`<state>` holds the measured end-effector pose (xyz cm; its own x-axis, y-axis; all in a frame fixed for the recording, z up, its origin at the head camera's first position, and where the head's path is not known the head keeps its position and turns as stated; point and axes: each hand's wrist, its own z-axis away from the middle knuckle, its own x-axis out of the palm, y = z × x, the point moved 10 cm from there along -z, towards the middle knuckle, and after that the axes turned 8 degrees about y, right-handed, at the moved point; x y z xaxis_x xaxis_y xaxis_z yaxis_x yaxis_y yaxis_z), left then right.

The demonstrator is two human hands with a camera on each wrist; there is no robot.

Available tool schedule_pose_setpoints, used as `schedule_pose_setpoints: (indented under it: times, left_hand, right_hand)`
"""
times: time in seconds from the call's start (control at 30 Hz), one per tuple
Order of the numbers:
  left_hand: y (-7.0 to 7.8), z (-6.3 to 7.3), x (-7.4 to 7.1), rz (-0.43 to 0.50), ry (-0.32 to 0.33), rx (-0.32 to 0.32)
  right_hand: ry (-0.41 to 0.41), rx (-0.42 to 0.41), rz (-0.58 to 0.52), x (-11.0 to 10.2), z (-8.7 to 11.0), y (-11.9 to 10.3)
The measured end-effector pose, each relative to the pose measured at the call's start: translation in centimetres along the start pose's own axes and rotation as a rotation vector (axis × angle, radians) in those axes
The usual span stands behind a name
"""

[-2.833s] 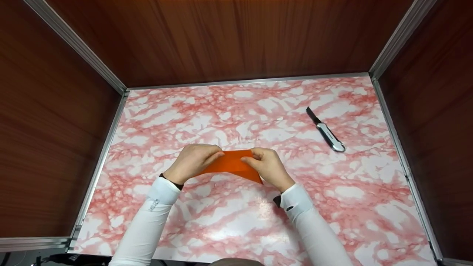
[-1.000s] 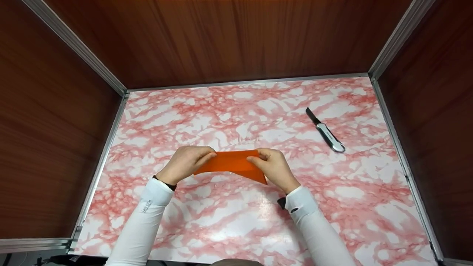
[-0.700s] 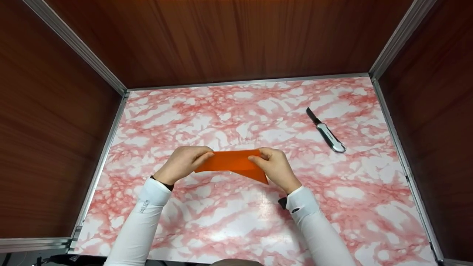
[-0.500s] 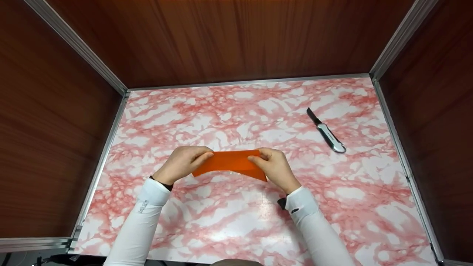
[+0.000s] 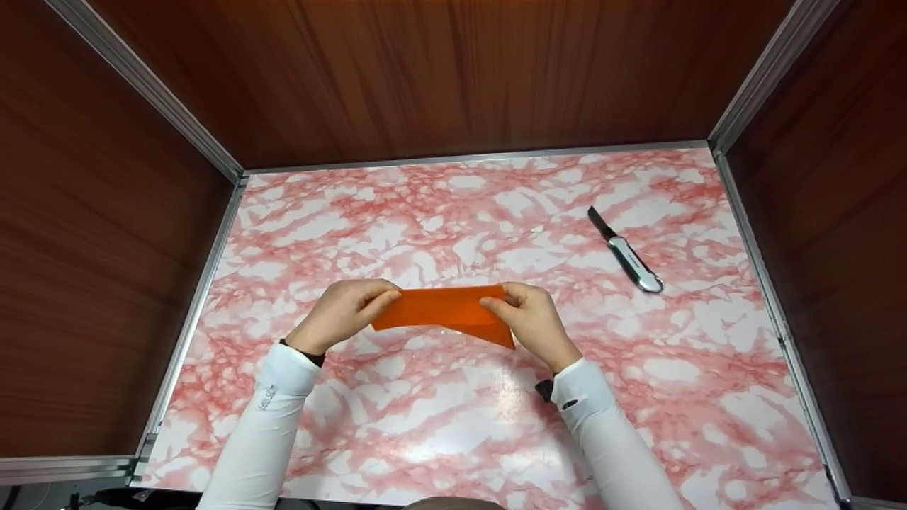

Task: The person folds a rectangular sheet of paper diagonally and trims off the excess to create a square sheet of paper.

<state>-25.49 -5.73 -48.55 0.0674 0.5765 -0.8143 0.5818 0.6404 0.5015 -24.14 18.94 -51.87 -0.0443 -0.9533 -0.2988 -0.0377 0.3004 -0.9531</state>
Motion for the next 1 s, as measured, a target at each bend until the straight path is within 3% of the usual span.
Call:
schedule_pose_setpoints:
  times: [0.53, 0.73, 1.0]
  left_hand:
    - [-0.8, 0.3, -0.6, 0.075, 0.014, -0.049]
    - [-1.7, 0.6, -1.0, 0.138, 0.039, -0.111]
    - [-2.0, 0.7, -1.3, 0.164, 0.048, -0.137]
  right_hand:
    - [-0.009, -0.009, -0.017, -0.3, 0.0, -0.1]
    - [0.016, -0.002, -0.018, -0.7, 0.0, 0.0]
    - [0.015, 0.011, -0.02, -0.7, -0.1, 0.6]
